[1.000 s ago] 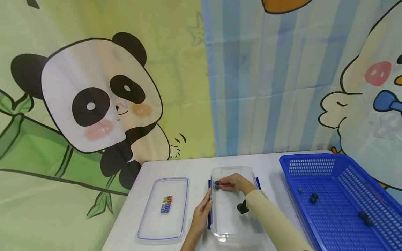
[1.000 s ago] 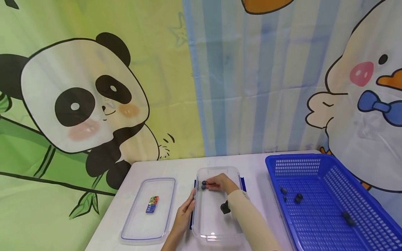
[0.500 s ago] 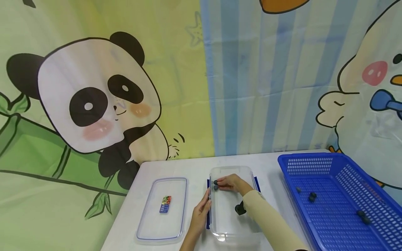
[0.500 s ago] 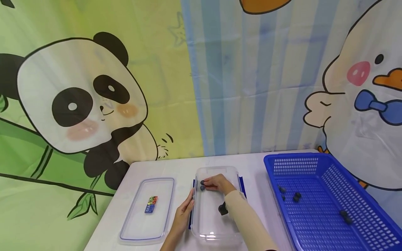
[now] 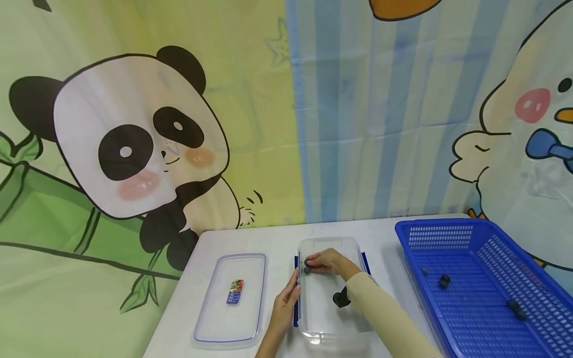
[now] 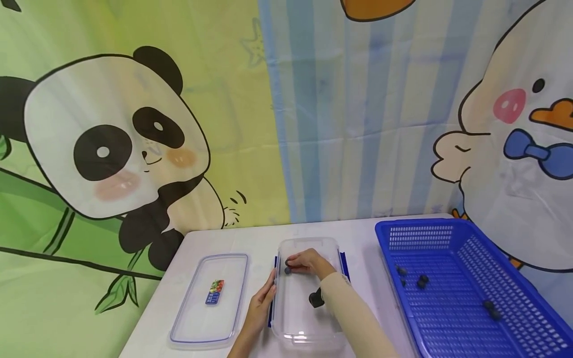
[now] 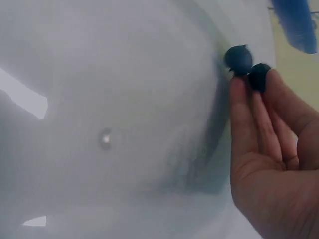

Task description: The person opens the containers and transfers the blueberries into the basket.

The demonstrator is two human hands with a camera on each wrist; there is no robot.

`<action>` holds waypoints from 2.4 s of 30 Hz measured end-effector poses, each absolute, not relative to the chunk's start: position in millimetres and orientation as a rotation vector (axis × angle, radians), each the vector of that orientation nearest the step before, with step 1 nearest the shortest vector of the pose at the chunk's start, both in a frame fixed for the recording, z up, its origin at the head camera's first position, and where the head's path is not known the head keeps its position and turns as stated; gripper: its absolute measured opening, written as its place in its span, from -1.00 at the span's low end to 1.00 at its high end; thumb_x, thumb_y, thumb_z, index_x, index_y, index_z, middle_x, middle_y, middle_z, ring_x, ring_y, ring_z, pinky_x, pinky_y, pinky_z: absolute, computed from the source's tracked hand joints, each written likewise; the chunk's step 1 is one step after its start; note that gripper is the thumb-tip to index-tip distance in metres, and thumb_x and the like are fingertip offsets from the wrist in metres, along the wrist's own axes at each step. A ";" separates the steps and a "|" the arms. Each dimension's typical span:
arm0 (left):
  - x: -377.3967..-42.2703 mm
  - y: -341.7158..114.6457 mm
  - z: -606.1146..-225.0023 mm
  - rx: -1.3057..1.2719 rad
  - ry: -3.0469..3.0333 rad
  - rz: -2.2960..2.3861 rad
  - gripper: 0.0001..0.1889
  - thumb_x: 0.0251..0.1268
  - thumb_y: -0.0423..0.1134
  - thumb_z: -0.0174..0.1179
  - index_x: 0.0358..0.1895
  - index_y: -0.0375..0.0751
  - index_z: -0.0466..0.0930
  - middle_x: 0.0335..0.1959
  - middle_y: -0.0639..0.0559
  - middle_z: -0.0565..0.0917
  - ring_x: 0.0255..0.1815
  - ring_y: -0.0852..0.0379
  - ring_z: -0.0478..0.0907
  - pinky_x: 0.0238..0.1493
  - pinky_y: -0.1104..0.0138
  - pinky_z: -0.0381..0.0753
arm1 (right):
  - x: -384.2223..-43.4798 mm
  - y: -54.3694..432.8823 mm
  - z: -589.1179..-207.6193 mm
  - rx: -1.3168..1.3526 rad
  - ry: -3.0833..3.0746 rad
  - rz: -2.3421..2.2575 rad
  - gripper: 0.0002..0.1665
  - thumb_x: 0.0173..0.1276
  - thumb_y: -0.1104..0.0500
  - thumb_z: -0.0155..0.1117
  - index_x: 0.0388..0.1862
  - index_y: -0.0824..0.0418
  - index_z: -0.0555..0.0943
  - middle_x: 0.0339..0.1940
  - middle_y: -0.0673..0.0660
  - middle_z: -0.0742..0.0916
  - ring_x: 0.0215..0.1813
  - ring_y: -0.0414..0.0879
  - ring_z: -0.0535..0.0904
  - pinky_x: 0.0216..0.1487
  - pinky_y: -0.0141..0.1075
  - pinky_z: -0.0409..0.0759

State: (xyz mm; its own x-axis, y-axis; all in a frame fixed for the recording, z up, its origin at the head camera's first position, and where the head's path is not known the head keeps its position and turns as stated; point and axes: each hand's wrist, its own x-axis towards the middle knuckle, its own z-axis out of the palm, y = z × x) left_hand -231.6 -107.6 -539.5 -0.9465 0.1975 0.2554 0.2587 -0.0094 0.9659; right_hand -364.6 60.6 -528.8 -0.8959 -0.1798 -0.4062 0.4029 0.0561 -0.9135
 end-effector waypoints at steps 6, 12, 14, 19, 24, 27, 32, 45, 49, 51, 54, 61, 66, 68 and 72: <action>-232.6 -108.3 -539.7 -0.485 -2.179 -2.121 -0.52 0.44 -0.29 -0.10 0.36 -0.32 0.15 0.39 -0.13 0.14 0.37 0.01 0.06 0.24 0.57 0.10 | -360.7 67.5 -507.2 0.040 2.011 -1.811 -0.72 0.19 0.45 0.22 -0.09 0.51 0.59 -0.24 0.32 0.71 -0.23 0.04 0.67 -0.16 -0.20 0.65; -234.9 -107.1 -548.5 -0.489 -2.137 -2.136 -0.53 0.43 -0.31 -0.09 0.36 -0.32 0.17 0.38 -0.14 0.16 0.36 0.02 0.06 0.24 0.57 0.10 | -351.4 98.0 -469.4 -0.230 1.873 -1.794 -0.62 0.30 0.41 0.12 0.09 0.54 0.47 -0.05 0.39 0.63 -0.06 0.10 0.63 0.04 -0.11 0.55; -237.5 -106.4 -555.9 -0.488 -2.122 -2.154 -0.53 0.43 -0.32 -0.08 0.36 -0.29 0.18 0.38 -0.11 0.17 0.36 0.04 0.07 0.24 0.57 0.10 | -346.8 116.8 -456.7 -0.301 1.823 -1.792 -0.59 0.33 0.38 0.10 0.14 0.51 0.43 0.00 0.37 0.62 -0.03 0.07 0.61 0.11 -0.08 0.49; -244.1 -107.2 -570.8 -0.475 -2.123 -2.156 -0.53 0.43 -0.26 -0.06 0.36 -0.16 0.21 0.38 0.00 0.18 0.36 0.10 0.09 0.26 0.53 0.10 | -332.3 181.0 -428.3 -0.424 1.753 -1.820 -0.54 0.38 0.36 0.04 0.21 0.53 0.34 0.06 0.32 0.60 0.06 0.04 0.57 0.20 -0.05 0.38; -245.4 -110.6 -570.9 -0.474 -2.109 -2.123 -0.53 0.42 -0.20 -0.04 0.36 -0.11 0.23 0.38 0.00 0.19 0.37 0.09 0.09 0.27 0.52 0.10 | -321.5 252.9 -416.3 -0.444 1.823 -1.812 -0.53 0.40 0.35 0.01 0.24 0.52 0.31 0.11 0.29 0.57 0.10 0.01 0.54 0.20 -0.09 0.40; -245.7 -111.1 -569.4 -0.481 -2.109 -2.123 -0.53 0.42 -0.21 -0.05 0.37 -0.10 0.22 0.39 -0.03 0.17 0.37 0.08 0.07 0.26 0.53 0.09 | -313.3 296.9 -419.9 -0.437 1.884 -1.784 -0.52 0.42 0.33 -0.01 0.26 0.50 0.29 0.15 0.25 0.56 0.13 0.00 0.52 0.19 -0.17 0.43; -246.1 -108.9 -568.1 -0.491 -2.118 -2.140 -0.52 0.43 -0.24 -0.05 0.37 -0.12 0.20 0.40 -0.04 0.16 0.38 0.07 0.06 0.27 0.52 0.08 | -297.5 368.9 -438.6 -0.481 1.843 -1.755 -0.56 0.46 0.37 -0.13 0.28 0.48 0.28 0.16 0.19 0.56 0.18 0.02 0.47 0.20 -0.21 0.42; -246.8 -110.0 -569.9 -0.468 -2.106 -2.135 -0.52 0.40 -0.21 -0.01 0.35 -0.13 0.24 0.37 0.05 0.21 0.36 0.17 0.10 0.27 0.54 0.09 | -260.7 456.0 -498.7 -0.197 1.512 -1.689 -0.60 0.46 0.42 -0.23 0.18 0.44 0.44 0.10 0.31 0.58 0.13 0.10 0.51 0.23 -0.06 0.35; -247.6 -109.7 -572.9 -0.471 -2.087 -2.140 -0.53 0.40 -0.21 -0.01 0.35 -0.13 0.25 0.37 0.03 0.22 0.35 0.19 0.11 0.26 0.54 0.08 | -257.2 458.8 -504.2 -0.113 1.511 -1.710 -0.61 0.46 0.41 -0.20 0.15 0.41 0.48 0.08 0.31 0.59 0.13 0.11 0.51 0.24 -0.07 0.33; -247.7 -109.2 -573.7 -0.474 -2.083 -2.146 -0.53 0.40 -0.21 -0.02 0.35 -0.13 0.24 0.37 0.02 0.22 0.35 0.18 0.11 0.26 0.54 0.08 | -255.8 460.1 -505.9 -0.073 1.535 -1.720 -0.62 0.46 0.40 -0.19 0.12 0.40 0.50 0.07 0.31 0.60 0.13 0.11 0.51 0.24 -0.07 0.34; -247.8 -108.7 -574.2 -0.482 -2.085 -2.150 -0.53 0.41 -0.22 -0.03 0.35 -0.12 0.24 0.37 0.01 0.21 0.36 0.14 0.09 0.26 0.55 0.07 | -254.5 462.3 -506.6 -0.048 1.559 -1.751 -0.62 0.47 0.38 -0.21 0.10 0.41 0.52 0.06 0.32 0.60 0.13 0.13 0.51 0.24 -0.06 0.34; -247.9 -109.3 -572.7 -0.485 -2.083 -2.144 -0.54 0.42 -0.25 -0.04 0.36 -0.13 0.23 0.37 -0.02 0.21 0.36 0.08 0.09 0.25 0.56 0.08 | -260.5 455.2 -499.6 -0.249 1.483 -1.846 -0.56 0.51 0.39 -0.35 0.22 0.46 0.37 0.16 0.32 0.53 0.21 0.09 0.44 0.29 -0.03 0.24; -248.0 -109.9 -573.0 -0.506 -2.090 -2.139 -0.53 0.42 -0.25 -0.04 0.36 -0.14 0.22 0.38 -0.04 0.20 0.36 0.05 0.09 0.26 0.54 0.09 | -272.0 420.7 -477.3 -0.394 1.498 -1.924 -0.54 0.50 0.43 -0.37 0.23 0.39 0.40 0.13 0.23 0.58 0.19 0.02 0.47 0.25 -0.11 0.33; -247.7 -109.9 -572.6 -0.494 -2.099 -2.138 -0.53 0.42 -0.22 -0.04 0.36 -0.12 0.23 0.37 -0.01 0.20 0.36 0.04 0.10 0.26 0.54 0.10 | -277.9 396.5 -464.0 -0.410 1.530 -1.950 -0.55 0.49 0.43 -0.34 0.22 0.38 0.42 0.13 0.23 0.58 0.17 0.01 0.49 0.23 -0.13 0.36; -246.0 -110.2 -569.9 -0.458 -2.112 -2.149 -0.52 0.40 -0.16 -0.02 0.36 -0.09 0.24 0.37 0.04 0.21 0.36 0.07 0.11 0.25 0.54 0.11 | -292.7 327.4 -442.2 -0.358 1.688 -1.931 -0.61 0.46 0.38 -0.15 0.20 0.49 0.38 0.07 0.25 0.61 0.12 0.02 0.53 0.23 -0.08 0.36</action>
State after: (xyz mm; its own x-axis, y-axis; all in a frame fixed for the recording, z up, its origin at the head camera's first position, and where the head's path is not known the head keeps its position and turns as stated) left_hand -246.0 -110.2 -569.9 -0.9506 0.1415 0.2764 0.2740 -0.0369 0.9610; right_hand -292.7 327.4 -442.2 -0.8161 -0.5578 -0.1510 0.2242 -0.0649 -0.9724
